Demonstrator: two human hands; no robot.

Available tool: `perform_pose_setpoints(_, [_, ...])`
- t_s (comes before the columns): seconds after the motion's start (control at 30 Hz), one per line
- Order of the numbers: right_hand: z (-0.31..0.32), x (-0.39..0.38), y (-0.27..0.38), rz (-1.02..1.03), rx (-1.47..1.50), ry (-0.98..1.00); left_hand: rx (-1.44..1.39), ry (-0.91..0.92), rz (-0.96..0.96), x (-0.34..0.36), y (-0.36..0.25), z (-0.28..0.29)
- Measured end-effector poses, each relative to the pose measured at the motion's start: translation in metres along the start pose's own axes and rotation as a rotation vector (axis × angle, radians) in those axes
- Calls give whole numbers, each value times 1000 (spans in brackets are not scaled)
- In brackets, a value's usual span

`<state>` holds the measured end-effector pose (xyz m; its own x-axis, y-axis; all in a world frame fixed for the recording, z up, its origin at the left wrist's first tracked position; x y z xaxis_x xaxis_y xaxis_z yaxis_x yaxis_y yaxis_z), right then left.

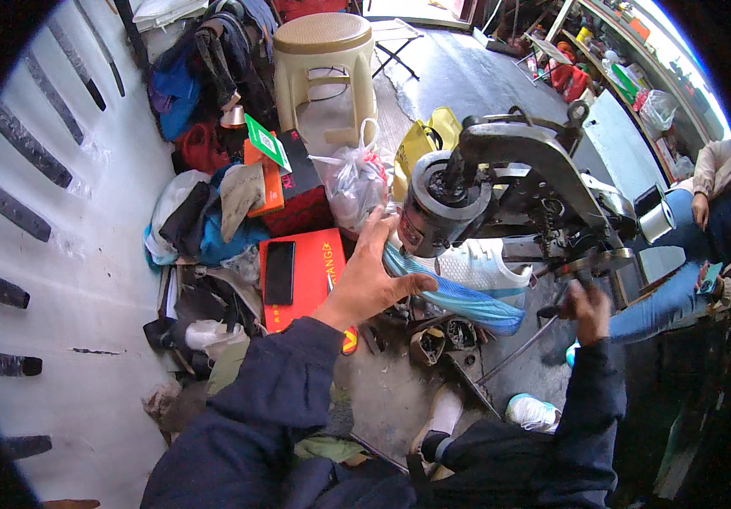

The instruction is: The person operates a manual sewing machine to stitch a white and blue sneaker. They guide the shoe under the needle, pull the thread, and adjust the shoe's position repeatedly to continue stitching along the sole.

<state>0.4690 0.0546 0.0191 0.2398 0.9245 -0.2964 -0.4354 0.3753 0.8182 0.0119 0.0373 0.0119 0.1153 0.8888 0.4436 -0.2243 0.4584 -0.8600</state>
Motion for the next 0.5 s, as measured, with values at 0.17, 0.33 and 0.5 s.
perform_pose_setpoints(0.17, [97,30,5,216,-4,-399,110,67,-49,3,-5,7])
perform_pose_setpoints(0.33, [94,66,-48,527,-497,-581,134,-26,-197,3,-24,15])
perform_pose_setpoints(0.5, [12,62,-103,-89,-44,-19,-37,-79,-213,4,-29,17])
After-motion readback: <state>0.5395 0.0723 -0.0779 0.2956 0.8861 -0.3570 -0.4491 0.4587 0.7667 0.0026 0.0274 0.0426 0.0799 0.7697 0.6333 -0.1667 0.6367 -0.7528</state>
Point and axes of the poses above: each hand's wrist, its own x-axis towards the middle knuckle, its own z-axis out of the back of the hand, y = z × x, the point moved 4 cm from there along x, towards the middle knuckle, and after that the axes turned 13 degrees about -z, right-handed, at the moved point
